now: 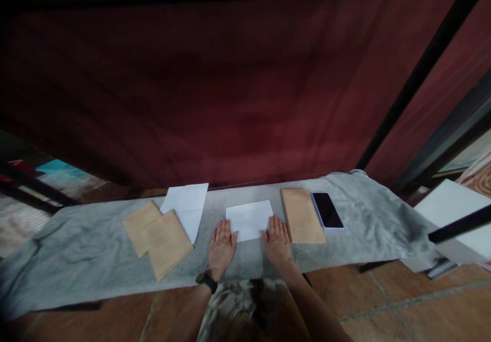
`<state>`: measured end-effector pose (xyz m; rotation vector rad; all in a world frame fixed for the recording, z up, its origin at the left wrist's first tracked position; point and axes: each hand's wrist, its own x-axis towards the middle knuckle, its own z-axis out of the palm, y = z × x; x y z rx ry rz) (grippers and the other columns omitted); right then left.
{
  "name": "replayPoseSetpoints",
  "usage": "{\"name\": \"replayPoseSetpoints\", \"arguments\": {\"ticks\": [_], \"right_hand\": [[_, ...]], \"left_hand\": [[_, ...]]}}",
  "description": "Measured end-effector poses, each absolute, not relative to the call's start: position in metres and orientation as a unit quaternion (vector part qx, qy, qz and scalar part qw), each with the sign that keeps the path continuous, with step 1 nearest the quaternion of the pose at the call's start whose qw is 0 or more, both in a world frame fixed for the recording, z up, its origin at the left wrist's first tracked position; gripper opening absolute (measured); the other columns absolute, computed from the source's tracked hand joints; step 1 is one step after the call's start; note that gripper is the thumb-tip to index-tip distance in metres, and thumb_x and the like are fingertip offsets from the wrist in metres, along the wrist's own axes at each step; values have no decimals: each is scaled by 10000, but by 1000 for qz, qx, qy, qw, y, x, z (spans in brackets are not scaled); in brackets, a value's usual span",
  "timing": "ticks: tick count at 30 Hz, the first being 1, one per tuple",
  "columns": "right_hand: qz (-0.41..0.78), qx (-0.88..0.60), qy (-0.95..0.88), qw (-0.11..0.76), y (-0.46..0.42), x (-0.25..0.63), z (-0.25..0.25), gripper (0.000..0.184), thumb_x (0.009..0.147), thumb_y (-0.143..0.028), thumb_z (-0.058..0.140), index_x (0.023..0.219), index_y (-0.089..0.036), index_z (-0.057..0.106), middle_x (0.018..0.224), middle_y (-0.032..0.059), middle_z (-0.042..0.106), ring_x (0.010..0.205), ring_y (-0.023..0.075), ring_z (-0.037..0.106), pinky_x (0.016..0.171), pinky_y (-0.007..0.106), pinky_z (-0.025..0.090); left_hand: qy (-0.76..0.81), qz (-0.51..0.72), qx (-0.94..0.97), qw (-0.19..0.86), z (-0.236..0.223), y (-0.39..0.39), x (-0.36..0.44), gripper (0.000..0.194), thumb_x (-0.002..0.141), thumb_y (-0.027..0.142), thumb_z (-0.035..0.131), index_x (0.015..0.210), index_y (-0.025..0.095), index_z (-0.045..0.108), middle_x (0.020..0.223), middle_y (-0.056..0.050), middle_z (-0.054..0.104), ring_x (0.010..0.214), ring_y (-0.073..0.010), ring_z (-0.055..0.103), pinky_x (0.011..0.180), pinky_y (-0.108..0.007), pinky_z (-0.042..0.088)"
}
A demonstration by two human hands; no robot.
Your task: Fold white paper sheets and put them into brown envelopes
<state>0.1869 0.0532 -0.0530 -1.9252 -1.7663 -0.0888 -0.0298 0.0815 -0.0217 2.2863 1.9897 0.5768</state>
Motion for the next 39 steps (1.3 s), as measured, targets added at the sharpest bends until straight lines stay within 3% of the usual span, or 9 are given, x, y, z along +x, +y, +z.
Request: {"name": "replayPoseSetpoints", "arguments": {"ticks": [6, 10, 14, 21, 32, 35, 39], "right_hand": [[-7, -717, -648, 257, 60, 174, -41, 595, 1029, -342, 383, 1541, -40, 402, 1564, 253, 425, 1442, 386, 437, 1181, 585, 330], [37, -648, -729, 216, 84, 141, -27, 544, 1053, -350, 358, 1553, -145, 418, 1617, 138, 388, 1485, 291, 393, 1216, 484, 312], [42, -610, -765, 200, 111, 121, -25, 520, 1069, -355, 322, 1529, -157, 460, 1591, 116, 437, 1479, 259, 404, 1219, 471, 312], [22, -632, -752, 183, 136, 144, -31, 514, 1061, -329, 372, 1519, -117, 468, 1578, 139, 447, 1476, 248, 409, 1232, 440, 274], [-24, -687, -689, 232, 130, 179, -48, 579, 1061, -383, 309, 1538, -77, 429, 1574, 198, 432, 1460, 330, 422, 1202, 536, 295], [-33, -688, -690, 223, 129, 178, -49, 578, 1061, -371, 298, 1543, -76, 418, 1575, 205, 429, 1466, 328, 414, 1199, 542, 298], [-33, -687, -701, 189, 128, 181, -45, 576, 1052, -323, 299, 1548, -46, 398, 1590, 210, 405, 1489, 320, 374, 1211, 517, 286]], "left_hand": [[650, 176, 739, 18, -21, 81, -38, 583, 1031, 356, 321, 1544, 97, 416, 1600, -171, 405, 1511, -293, 347, 1257, -511, 232], [643, 177, 745, 7, -21, 79, -38, 585, 1032, 351, 314, 1560, 108, 387, 1605, -161, 403, 1517, -281, 337, 1260, -517, 223], [640, 177, 747, 6, -21, 78, -39, 587, 1032, 346, 311, 1578, 134, 355, 1594, -147, 430, 1518, -275, 335, 1252, -526, 243], [643, 181, 744, 10, -20, 78, -39, 580, 1036, 356, 305, 1571, 144, 375, 1605, -138, 417, 1515, -269, 342, 1259, -504, 236], [652, 183, 735, 19, -16, 76, -38, 570, 1031, 341, 312, 1539, 110, 426, 1587, -160, 436, 1506, -296, 355, 1257, -537, 228], [660, 204, 723, 19, -12, 80, -16, 576, 1033, 337, 305, 1527, 71, 436, 1589, -191, 420, 1514, -321, 335, 1263, -561, 198], [604, 196, 768, 80, -9, 96, 38, 587, 1051, 371, 267, 1548, 88, 399, 1613, -155, 396, 1529, -271, 311, 1260, -491, 258]]}}
